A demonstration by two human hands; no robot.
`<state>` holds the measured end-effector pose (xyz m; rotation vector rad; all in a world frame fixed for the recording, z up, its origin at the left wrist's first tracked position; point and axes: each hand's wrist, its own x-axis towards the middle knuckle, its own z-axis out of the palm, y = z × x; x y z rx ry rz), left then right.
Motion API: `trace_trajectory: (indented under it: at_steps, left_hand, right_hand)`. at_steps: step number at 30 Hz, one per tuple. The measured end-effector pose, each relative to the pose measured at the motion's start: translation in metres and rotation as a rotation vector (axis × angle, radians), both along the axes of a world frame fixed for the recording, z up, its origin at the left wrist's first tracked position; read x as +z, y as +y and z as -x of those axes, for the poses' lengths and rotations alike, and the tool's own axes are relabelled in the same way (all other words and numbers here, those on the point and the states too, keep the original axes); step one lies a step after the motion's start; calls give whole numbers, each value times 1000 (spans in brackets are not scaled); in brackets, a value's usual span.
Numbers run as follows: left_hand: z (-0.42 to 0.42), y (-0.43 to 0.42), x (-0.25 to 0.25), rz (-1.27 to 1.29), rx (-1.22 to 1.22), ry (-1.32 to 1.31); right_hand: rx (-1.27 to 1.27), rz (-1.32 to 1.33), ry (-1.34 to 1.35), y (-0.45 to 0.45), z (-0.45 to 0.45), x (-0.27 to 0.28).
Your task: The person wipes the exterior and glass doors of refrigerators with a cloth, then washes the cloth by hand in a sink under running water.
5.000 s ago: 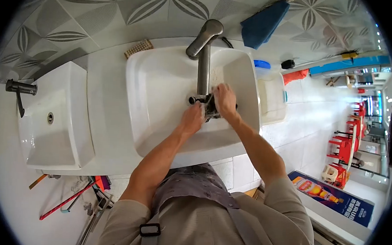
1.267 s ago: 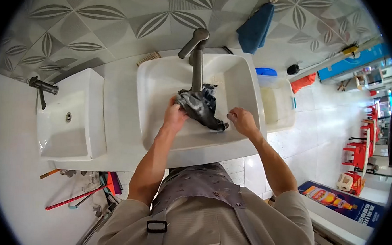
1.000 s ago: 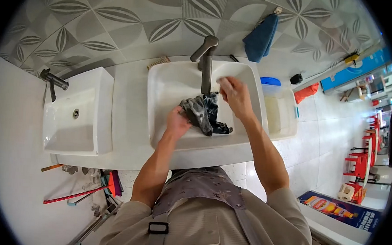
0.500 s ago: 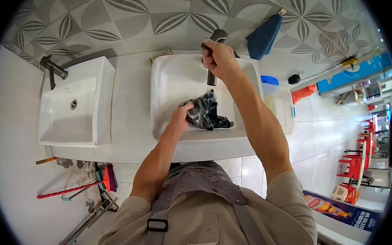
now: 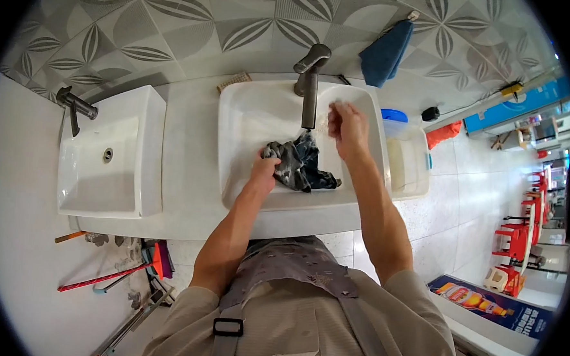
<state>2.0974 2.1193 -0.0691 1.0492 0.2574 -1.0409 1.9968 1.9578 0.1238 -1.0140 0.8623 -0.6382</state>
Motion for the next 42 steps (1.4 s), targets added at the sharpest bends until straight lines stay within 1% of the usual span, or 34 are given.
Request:
trace_trajectory:
  at_steps: [1, 2, 4, 5, 6, 7, 8, 9, 10, 11, 13, 15, 17, 18, 19, 20, 22, 23, 24, 25, 26, 27, 28, 29, 30, 32, 33, 34, 35, 36, 38, 39, 40, 42]
  left_hand:
    - [2, -2, 7, -4, 0, 0]
    - [3, -4, 14, -23, 15, -15]
    - [2, -5, 19, -44, 28, -35]
    - [-1, -3, 20, 58, -24, 17]
    - [-2, -2, 20, 158, -76, 69]
    - [-5, -3, 25, 155, -76, 63]
    - [-5, -3, 29, 200, -78, 147]
    - [-4, -2, 33, 243, -81, 236]
    - [-4, -2, 34, 239, -83, 240]
    - [-5, -5, 35, 289, -82, 318]
    - [-9, -9, 37, 371, -105, 421]
    - [-11, -14, 39, 363, -64, 363]
    - [-13, -18, 56, 351, -27, 307]
    - [-15, -20, 67, 270, -75, 161]
    - [-18, -22, 73, 189, -124, 14]
    - [-23, -24, 68, 188, -125, 13]
    - [-37, -22, 59, -64, -318, -382]
    - [-43, -21, 57, -65, -319, -383]
    - [-49, -20, 54, -267, -342, -622]
    - [-52, -18, 52, -471, -362, -858]
    - [-50, -16, 48, -471, -366, -858]
    - [-47, -12, 44, -504, -413, -1034]
    - [-45, -8, 41, -535, -457, -1213]
    - [-34, -7, 43, -529, -555, -1241]
    - [-20, -7, 44, -563, -589, -1352]
    - [-2, -21, 27, -338, -540, -966]
    - [-2, -25, 33, -335, -544, -969]
    - [-3, -28, 44, -160, -388, -471]
    - [-5, -32, 51, 12, -219, 25]
    - [-13, -32, 50, 163, -192, 205]
    - [-30, -23, 23, 493, -218, 355]
    - [-32, -19, 25, 457, -227, 438]
    - [-28, -24, 18, 458, -231, 439]
    - [-14, -39, -5, -5, -72, 63]
  right_hand:
    - [-44, -95, 10, -2, 4, -31]
    - [-24, -244, 34, -3, 4, -63]
    - [79, -51, 329, 6, -3, -105]
    - [77, -54, 327, 10, -3, -117]
    - [181, 118, 417, 14, -3, -128]
    - [286, 296, 501, 19, -6, -128]
    - [288, 292, 497, 24, -7, -126]
    - [317, 119, 302, 29, -4, -125]
    - [340, -50, 107, 33, -2, -116]
    - [339, -51, 111, 33, 1, -109]
    - [357, -269, 216, 31, 4, -96]
    - [358, -291, 168, 28, 7, -92]
    - [356, -317, 119, 19, 12, -99]
    - [334, -154, 154, 9, 14, -111]
    - [311, 10, 187, 2, 14, -111]
    - [310, 10, 186, -6, 16, -110]
    - [261, 162, 217, -20, 22, -109]
    - [240, 235, 308, -25, 26, -113]
    - [240, 235, 306, -30, 30, -121]
    - [200, 429, 454, -34, 35, -136]
    - [154, 621, 602, -36, 38, -147]
    - [152, 619, 602, -35, 42, -159]
    - [71, 815, 790, -32, 44, -168]
    - [-14, 1011, 977, -30, 45, -174]
    - [-14, 1010, 977, -26, 38, -182]
    - [215, 865, 749, -3, 10, -192]
    - [197, 737, 655, 13, -3, -179]
    - [179, 608, 560, 34, -14, -157]
    - [182, 662, 456, 51, -20, -144]
    - [189, 715, 353, 68, -23, -132]
    - [234, 766, 420, 104, -20, -102]
    - [246, 760, 517, 117, -20, -93]
    - [242, 761, 518, 111, -22, -95]
    - [287, 745, 882, 88, -32, -110]
